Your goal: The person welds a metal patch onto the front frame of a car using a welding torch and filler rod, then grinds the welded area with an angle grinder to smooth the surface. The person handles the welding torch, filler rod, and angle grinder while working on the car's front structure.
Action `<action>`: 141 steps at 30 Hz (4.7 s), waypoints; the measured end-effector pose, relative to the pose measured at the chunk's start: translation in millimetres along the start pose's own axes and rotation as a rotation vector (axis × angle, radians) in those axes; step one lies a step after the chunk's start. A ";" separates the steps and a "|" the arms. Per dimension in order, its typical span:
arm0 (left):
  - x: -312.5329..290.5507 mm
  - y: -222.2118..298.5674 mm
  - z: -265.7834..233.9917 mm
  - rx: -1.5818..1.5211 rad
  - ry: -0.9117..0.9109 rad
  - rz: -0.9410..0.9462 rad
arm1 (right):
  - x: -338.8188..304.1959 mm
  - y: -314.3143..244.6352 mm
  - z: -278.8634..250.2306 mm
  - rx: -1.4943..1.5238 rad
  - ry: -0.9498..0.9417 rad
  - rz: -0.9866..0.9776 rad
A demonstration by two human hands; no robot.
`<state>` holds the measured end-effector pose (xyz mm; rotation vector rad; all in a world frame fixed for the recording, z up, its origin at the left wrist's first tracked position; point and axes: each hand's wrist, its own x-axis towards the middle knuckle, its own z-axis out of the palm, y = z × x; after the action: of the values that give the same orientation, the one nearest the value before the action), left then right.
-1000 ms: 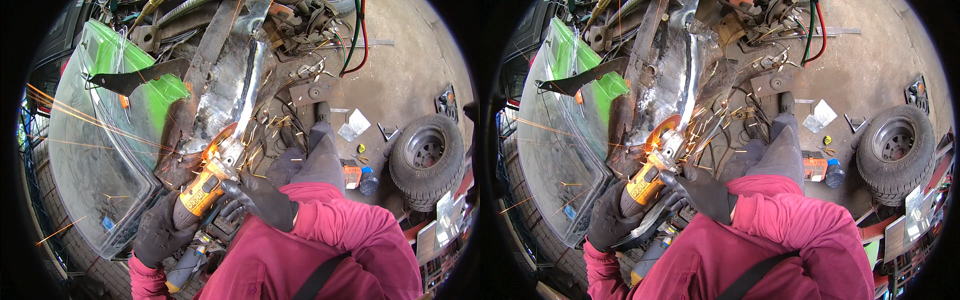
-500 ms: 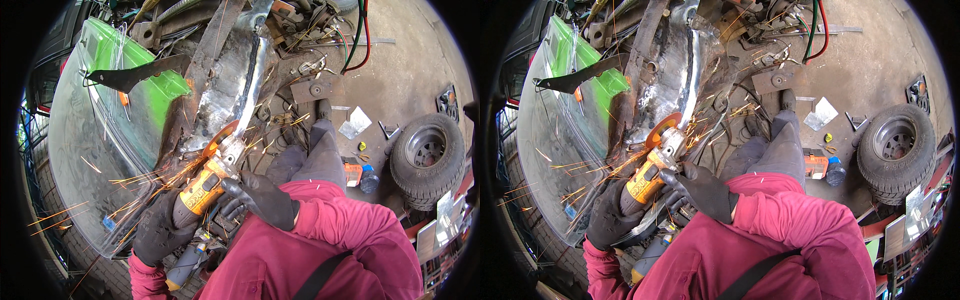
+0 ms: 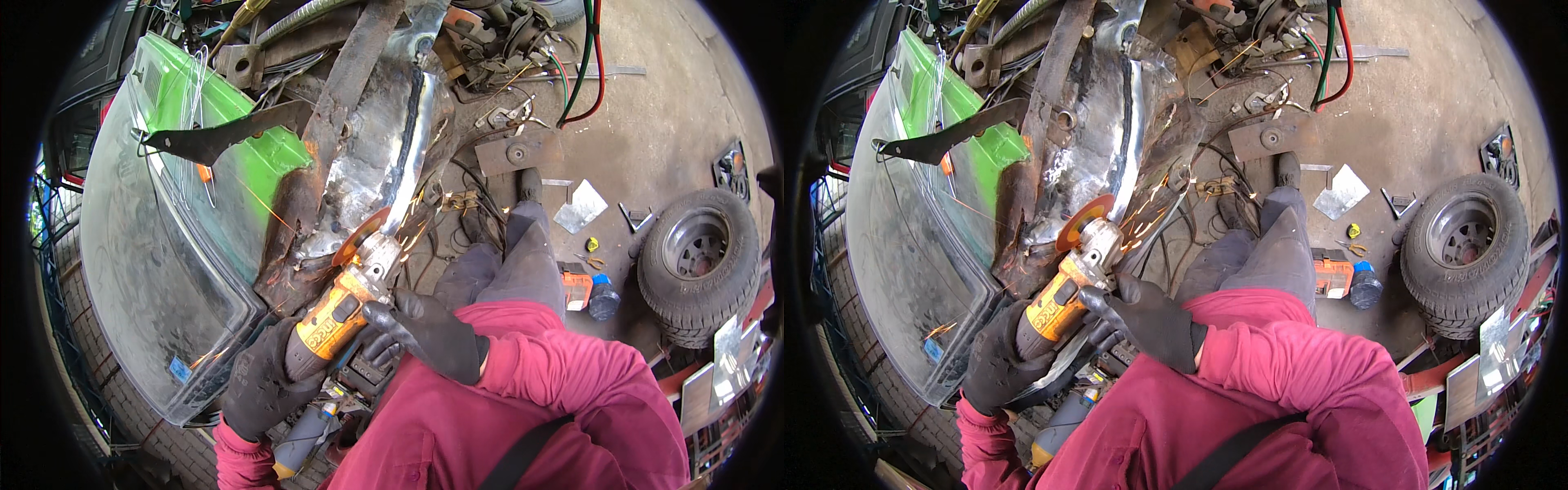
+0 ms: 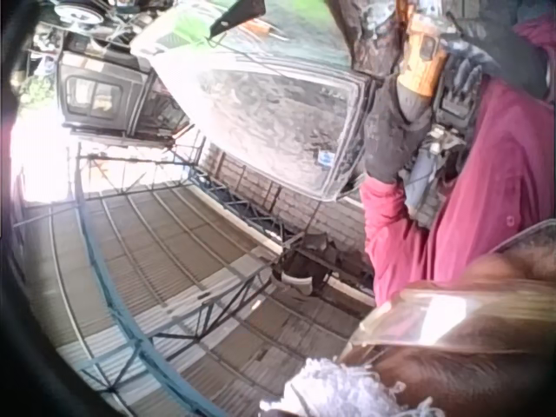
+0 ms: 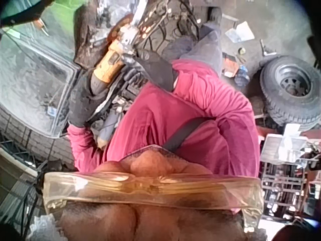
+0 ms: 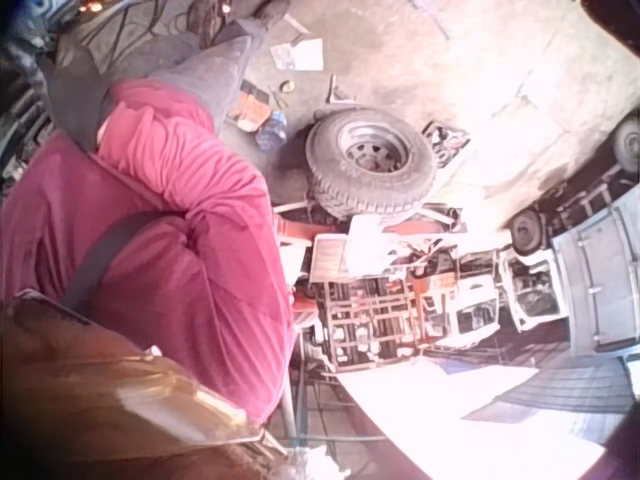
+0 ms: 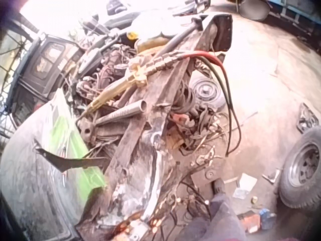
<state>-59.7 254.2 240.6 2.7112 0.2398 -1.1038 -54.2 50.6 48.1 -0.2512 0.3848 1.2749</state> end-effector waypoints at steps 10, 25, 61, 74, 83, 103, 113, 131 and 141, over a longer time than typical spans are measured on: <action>-5.8 5.1 3.7 -0.028 0.038 -0.038 | -7.1 -9.9 6.6 -0.178 -0.001 -0.021; 0.4 3.9 5.2 -0.050 0.001 -0.044 | -1.3 -1.8 1.1 -0.130 0.023 -0.110; 3.3 -10.0 5.4 -0.030 0.011 0.007 | -2.8 -13.1 -3.1 -0.174 0.031 -0.048; 4.3 -11.5 3.0 0.082 0.018 0.073 | -3.0 -10.5 -4.2 -0.128 0.021 -0.038; 3.2 -6.0 1.6 -0.008 -0.045 -0.069 | -3.4 -11.4 -3.3 -0.148 0.009 -0.079; 3.9 -3.3 1.3 0.040 -0.001 0.033 | -0.1 -8.5 -5.6 -0.181 0.015 -0.036; 4.9 -2.3 1.2 0.065 0.049 0.108 | -7.5 -17.4 0.0 -0.158 0.027 -0.049; -26.3 -1.9 -0.9 -0.065 0.013 -0.075 | -7.5 -0.7 19.3 -0.215 -0.003 0.025; 0.1 4.9 5.3 -0.098 0.020 -0.068 | -14.6 -24.4 8.2 -0.325 0.042 -0.032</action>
<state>-62.1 248.2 237.4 2.6465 0.3812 -1.0540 -33.1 34.2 60.9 -0.5578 0.2070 1.2990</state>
